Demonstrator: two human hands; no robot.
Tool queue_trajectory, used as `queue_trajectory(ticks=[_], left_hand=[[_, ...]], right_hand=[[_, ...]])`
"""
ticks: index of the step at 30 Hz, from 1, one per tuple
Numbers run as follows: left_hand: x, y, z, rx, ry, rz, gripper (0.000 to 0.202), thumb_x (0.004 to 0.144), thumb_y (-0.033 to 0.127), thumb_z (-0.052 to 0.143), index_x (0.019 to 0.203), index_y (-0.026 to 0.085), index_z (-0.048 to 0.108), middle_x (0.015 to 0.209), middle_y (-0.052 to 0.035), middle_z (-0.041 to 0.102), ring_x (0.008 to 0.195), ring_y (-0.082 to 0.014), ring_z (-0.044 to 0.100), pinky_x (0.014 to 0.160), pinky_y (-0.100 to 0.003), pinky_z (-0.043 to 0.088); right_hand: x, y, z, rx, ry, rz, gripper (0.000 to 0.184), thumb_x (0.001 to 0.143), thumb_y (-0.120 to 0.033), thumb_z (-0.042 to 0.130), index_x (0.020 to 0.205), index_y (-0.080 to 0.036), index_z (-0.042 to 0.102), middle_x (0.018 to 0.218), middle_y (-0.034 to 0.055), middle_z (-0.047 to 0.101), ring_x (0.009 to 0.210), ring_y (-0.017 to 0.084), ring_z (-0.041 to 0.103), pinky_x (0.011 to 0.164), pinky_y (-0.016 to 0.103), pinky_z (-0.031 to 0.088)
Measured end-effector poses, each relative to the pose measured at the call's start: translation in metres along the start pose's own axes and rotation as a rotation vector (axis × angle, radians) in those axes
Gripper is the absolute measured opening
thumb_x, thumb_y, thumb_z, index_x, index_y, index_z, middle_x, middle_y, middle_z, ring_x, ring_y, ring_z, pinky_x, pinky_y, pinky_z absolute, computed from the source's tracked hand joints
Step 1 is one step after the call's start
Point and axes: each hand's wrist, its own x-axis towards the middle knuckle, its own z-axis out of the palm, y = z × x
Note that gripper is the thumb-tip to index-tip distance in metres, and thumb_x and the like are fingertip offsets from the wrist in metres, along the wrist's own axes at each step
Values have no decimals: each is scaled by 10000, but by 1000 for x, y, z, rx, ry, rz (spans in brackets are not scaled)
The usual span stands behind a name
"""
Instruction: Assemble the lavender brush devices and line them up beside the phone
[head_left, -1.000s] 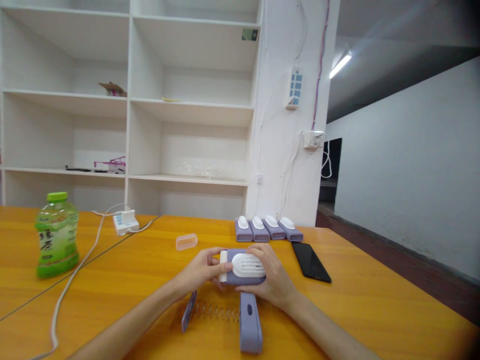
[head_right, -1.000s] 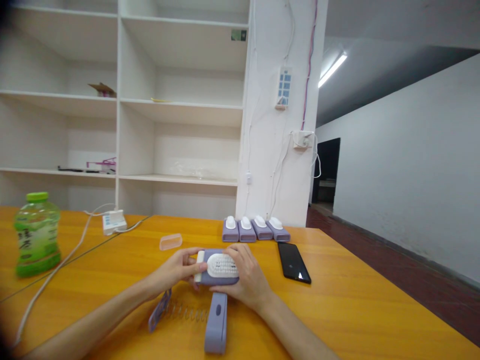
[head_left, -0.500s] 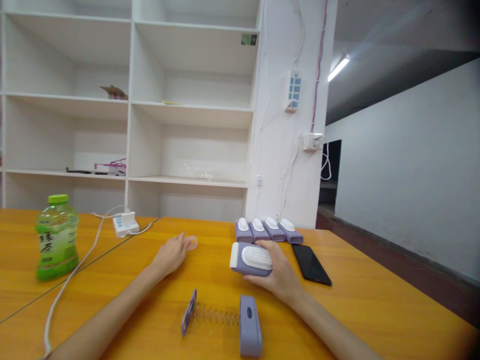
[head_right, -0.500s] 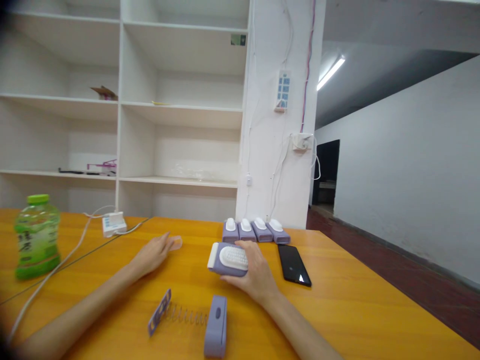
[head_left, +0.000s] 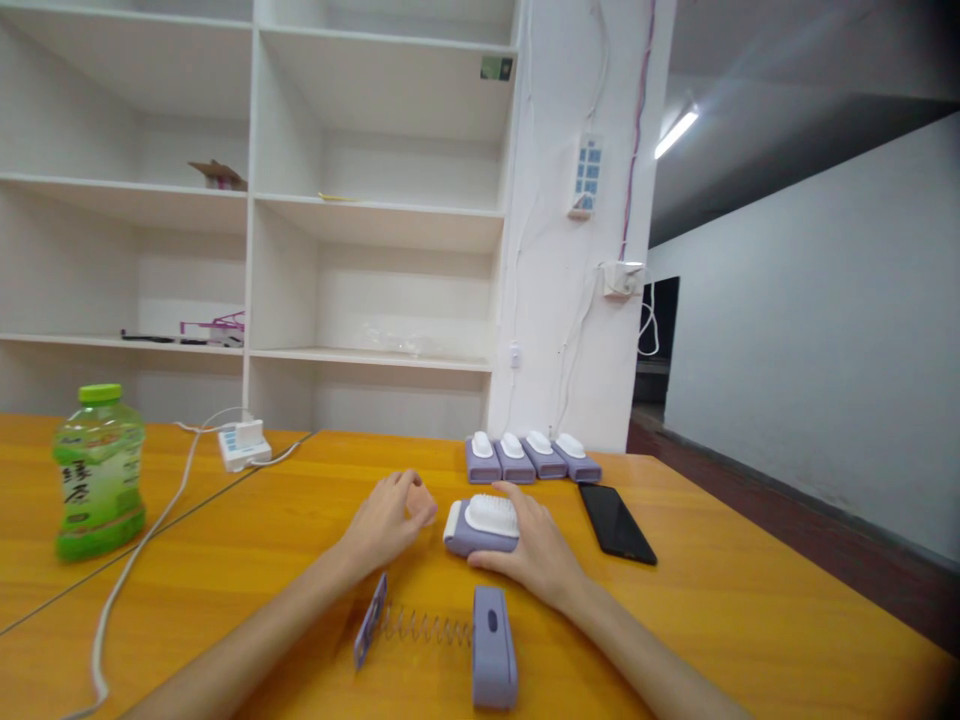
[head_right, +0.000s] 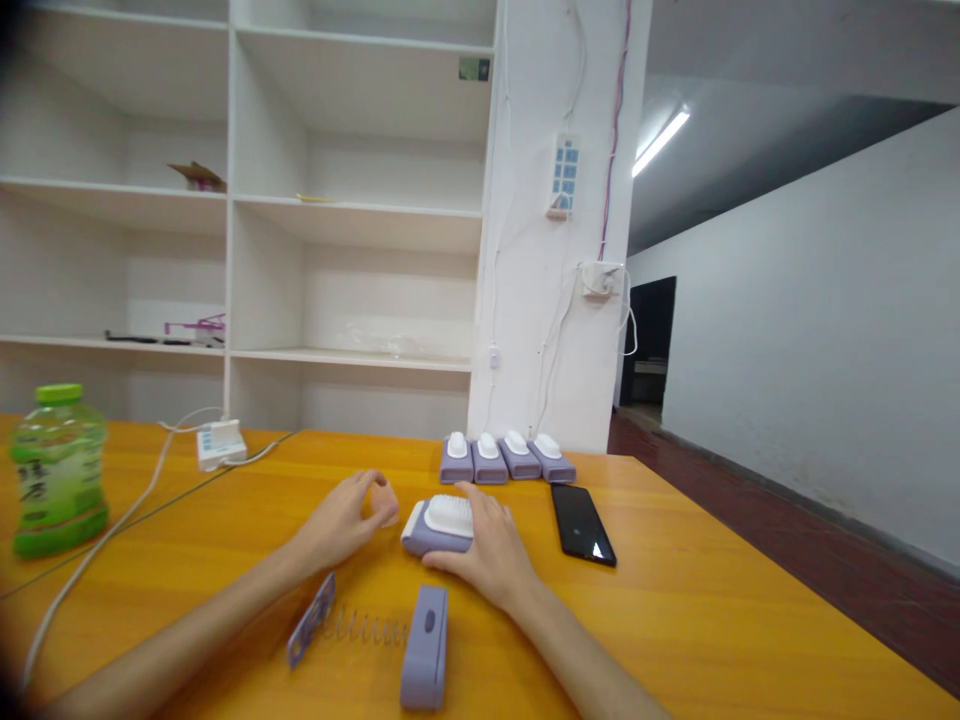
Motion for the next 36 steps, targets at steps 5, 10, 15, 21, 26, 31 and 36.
queue_trajectory(ticks=[5,10,15,21,26,31,36], left_hand=[[7,-12,-3,-264,-137,22,470,759,412,749,1152,190,614,1131,-107,676,1079,-279,627,938,-387,479],[2,-10,-3,-537,-299,34,600,672,341,853,1197,197,600,1229,-115,642,1137,-262,623,938,-375,515],[-5,-1,2,-689,-373,34,688,601,271,912,1210,219,596,1281,-106,621,1170,-268,609,999,-412,484],[-6,2,1,-764,-422,17,692,577,230,927,1187,224,601,1270,-113,633,1165,-277,614,1019,-446,465],[-7,1,0,-797,-446,9,744,546,188,941,1200,235,589,1278,-110,633,1185,-274,606,1034,-447,455],[-7,0,-2,-804,-458,-6,744,533,161,944,1185,223,591,1217,-102,669,1126,-265,634,1013,-433,461],[-3,-1,-5,-791,-481,-16,678,508,138,952,1094,188,615,1130,-96,693,1048,-259,651,937,-405,487]], right_hand=[[2,8,-8,59,-24,31,876,672,-525,849,1402,-260,445,1359,107,585,1238,329,560,1044,512,433],[2,11,-11,140,-65,17,921,643,-520,869,1414,-255,440,1391,117,560,1267,328,545,1066,506,418],[1,9,-10,171,-78,5,959,625,-531,875,1429,-265,426,1387,116,557,1267,336,540,1068,517,416],[-2,4,-10,191,-125,-5,1006,605,-561,882,1444,-275,406,1387,102,553,1267,320,534,1078,491,413],[-3,-1,-9,198,-112,-27,1028,588,-571,889,1447,-281,403,1377,97,555,1256,321,536,1069,483,421],[-3,-3,-7,210,-118,-19,1019,600,-571,881,1446,-265,404,1358,104,572,1232,323,556,1048,475,441],[0,-1,-4,241,-142,13,1055,583,-582,888,1458,-268,388,1402,101,545,1271,319,528,1073,460,419]])
